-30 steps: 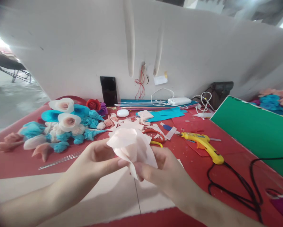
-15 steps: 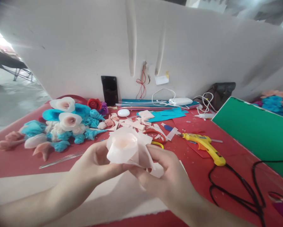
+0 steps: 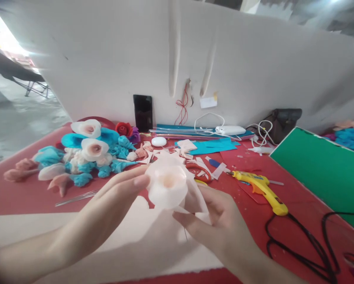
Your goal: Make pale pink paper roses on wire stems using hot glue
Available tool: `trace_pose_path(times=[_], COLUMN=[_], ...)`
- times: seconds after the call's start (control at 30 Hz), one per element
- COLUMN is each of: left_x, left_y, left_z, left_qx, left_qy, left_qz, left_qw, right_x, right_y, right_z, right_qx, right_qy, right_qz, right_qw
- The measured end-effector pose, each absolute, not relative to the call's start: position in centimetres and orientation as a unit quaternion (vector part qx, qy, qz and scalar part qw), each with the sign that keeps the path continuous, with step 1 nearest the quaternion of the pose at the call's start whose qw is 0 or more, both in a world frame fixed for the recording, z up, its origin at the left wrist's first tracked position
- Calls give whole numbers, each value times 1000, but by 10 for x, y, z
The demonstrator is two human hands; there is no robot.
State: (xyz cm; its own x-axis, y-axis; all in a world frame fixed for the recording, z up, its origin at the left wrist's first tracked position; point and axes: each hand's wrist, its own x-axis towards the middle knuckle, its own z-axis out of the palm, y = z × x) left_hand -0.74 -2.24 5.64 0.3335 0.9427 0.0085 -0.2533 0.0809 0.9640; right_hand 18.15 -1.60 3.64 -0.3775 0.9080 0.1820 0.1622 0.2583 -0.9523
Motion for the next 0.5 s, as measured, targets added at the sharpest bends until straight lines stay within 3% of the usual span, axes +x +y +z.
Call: trace_pose_path(times=[0.5], left_x=[-6], left_y=[-33], left_z=[70], left_qx=[523], left_qy=[320], left_qz=[470], left_qw=[635], right_x=[180], right_y=[-17], right_z=[25], right_qx=[-395], right_qy=[-647], right_qz=[511], right_qw=[406])
